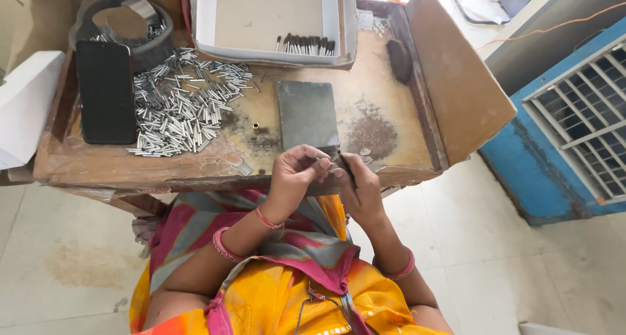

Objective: The person sits at a workbench assembling small metal tube components. They pick metal tubes from a pile, insert a small part into each tube by hand, and place the finished assemblies on a stone block and into a tray with completed pieces.

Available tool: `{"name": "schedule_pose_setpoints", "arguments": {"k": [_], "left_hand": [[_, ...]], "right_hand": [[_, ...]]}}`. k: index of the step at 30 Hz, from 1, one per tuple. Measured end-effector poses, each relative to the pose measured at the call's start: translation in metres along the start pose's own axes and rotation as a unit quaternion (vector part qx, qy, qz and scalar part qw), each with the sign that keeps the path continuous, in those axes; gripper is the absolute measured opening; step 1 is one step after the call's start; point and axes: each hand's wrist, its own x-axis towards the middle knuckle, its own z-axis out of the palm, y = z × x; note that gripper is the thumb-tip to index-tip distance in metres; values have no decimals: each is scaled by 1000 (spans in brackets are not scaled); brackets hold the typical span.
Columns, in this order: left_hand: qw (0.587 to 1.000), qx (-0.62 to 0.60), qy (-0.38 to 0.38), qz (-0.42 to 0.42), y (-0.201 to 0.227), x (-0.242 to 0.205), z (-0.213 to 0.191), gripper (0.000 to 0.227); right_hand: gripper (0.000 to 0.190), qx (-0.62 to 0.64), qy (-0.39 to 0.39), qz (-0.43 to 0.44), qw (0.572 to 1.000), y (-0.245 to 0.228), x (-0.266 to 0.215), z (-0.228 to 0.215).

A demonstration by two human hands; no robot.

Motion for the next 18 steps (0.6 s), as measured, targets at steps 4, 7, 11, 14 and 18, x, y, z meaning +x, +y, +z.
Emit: {"name": "schedule_pose_setpoints", "arguments": {"k": [4, 7, 11, 14, 18], "left_hand": [[994, -96, 4, 52, 34, 2, -3, 2], [993, -106, -3, 57, 41, -1, -1, 1], [993, -100, -13, 62, 41, -2, -2, 1], [993, -110, -20, 50, 43, -1, -3, 4], [996, -76, -29, 30, 40, 2, -5, 3]], "right_hand": [[30, -72, -26, -78, 994, -5, -3, 2], [42, -87, -36, -70, 993, -8, -9, -1], [47, -111, -38, -85, 989, -8, -12, -6], [43, -105, -41, -43, 993, -12, -14, -7], [45, -138, -36, -80, 987, -9, -16, -9]]}}
